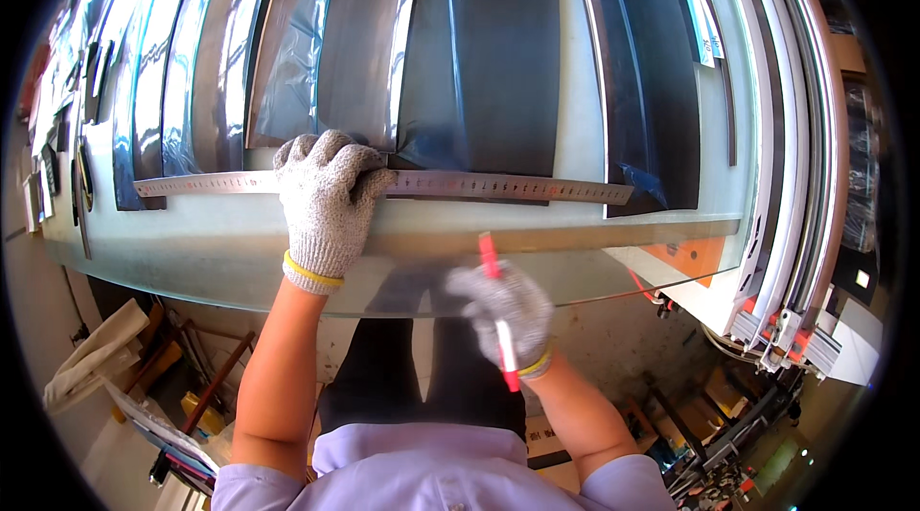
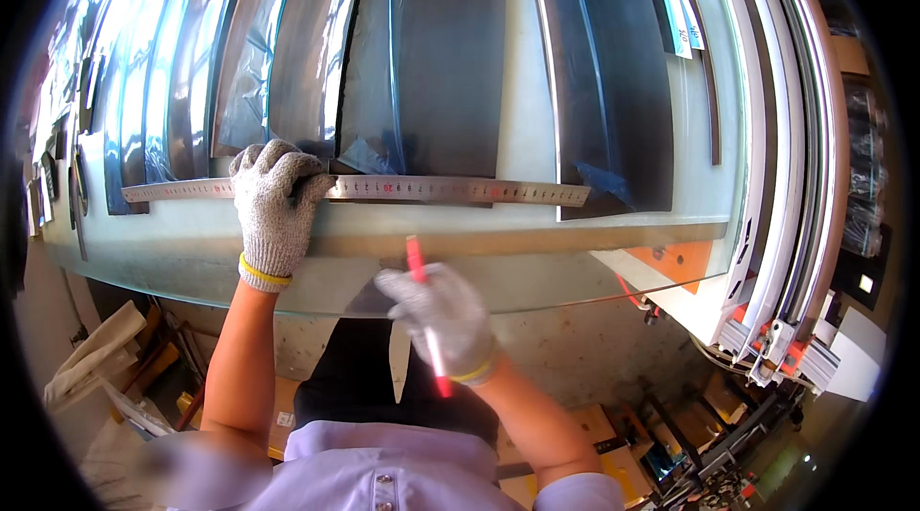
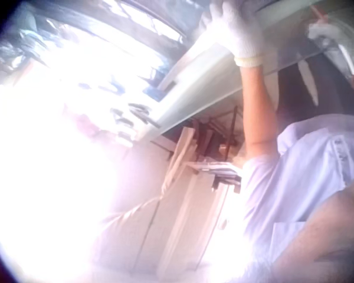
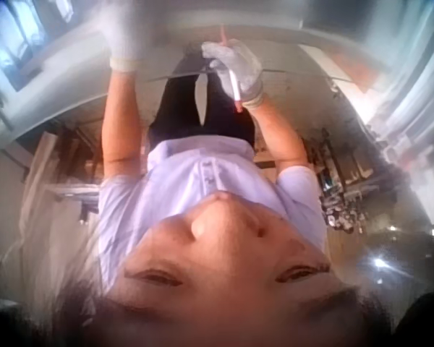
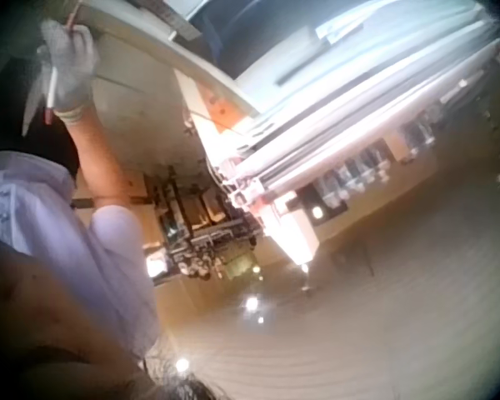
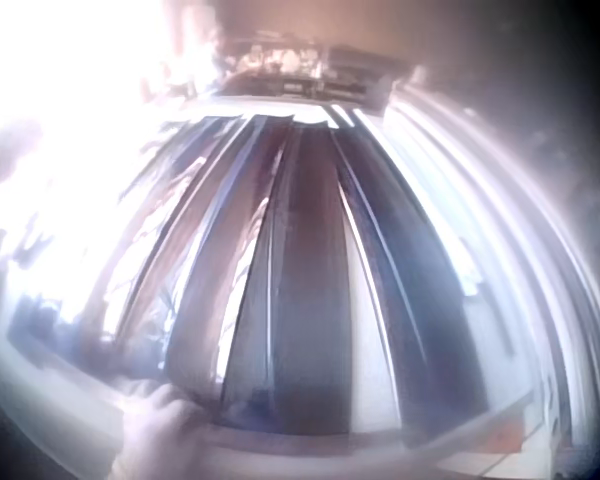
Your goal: The person measures and marks several dark rectangular solar panels on a glass table using a metal ruler and a red marker. They align the ruler along the edges of the panels to draw straight lines, occasionally repositioning the panels to access different sides. The process involves repetitive measuring and marking actions on multiple units.
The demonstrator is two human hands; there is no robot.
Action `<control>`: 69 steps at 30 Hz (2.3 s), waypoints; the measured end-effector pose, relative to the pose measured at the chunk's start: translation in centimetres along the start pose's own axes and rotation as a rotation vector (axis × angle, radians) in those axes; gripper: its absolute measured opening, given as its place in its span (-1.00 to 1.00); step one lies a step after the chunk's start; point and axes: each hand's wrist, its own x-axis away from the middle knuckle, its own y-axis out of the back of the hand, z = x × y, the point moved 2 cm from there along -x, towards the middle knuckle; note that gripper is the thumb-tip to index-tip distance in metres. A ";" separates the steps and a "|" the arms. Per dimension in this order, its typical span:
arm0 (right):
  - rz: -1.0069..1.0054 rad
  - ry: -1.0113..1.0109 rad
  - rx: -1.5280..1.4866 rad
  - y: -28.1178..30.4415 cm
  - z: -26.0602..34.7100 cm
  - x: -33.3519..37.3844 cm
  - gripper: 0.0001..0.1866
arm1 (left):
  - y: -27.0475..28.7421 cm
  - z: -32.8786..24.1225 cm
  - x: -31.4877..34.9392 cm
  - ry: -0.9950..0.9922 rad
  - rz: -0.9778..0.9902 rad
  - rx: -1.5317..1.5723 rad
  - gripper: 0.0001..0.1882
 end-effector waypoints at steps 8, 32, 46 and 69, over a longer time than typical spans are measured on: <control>0.248 0.132 0.630 6.4 -0.8 -10.0 -0.65 | 1.9 -1.7 3.3 -0.062 0.009 -0.007 -0.83; -0.018 -0.133 0.673 -1.0 3.3 -9.0 -0.51 | 8.2 7.0 8.0 0.044 0.128 0.008 -0.79; -0.206 -0.011 0.705 -5.7 -1.1 -13.0 -0.55 | 10.2 13.6 -3.7 -0.098 0.030 -0.073 -0.88; -0.299 0.052 0.414 -8.4 0.7 -7.5 -0.59 | 12.0 11.7 -0.5 0.099 -0.053 -0.065 -0.82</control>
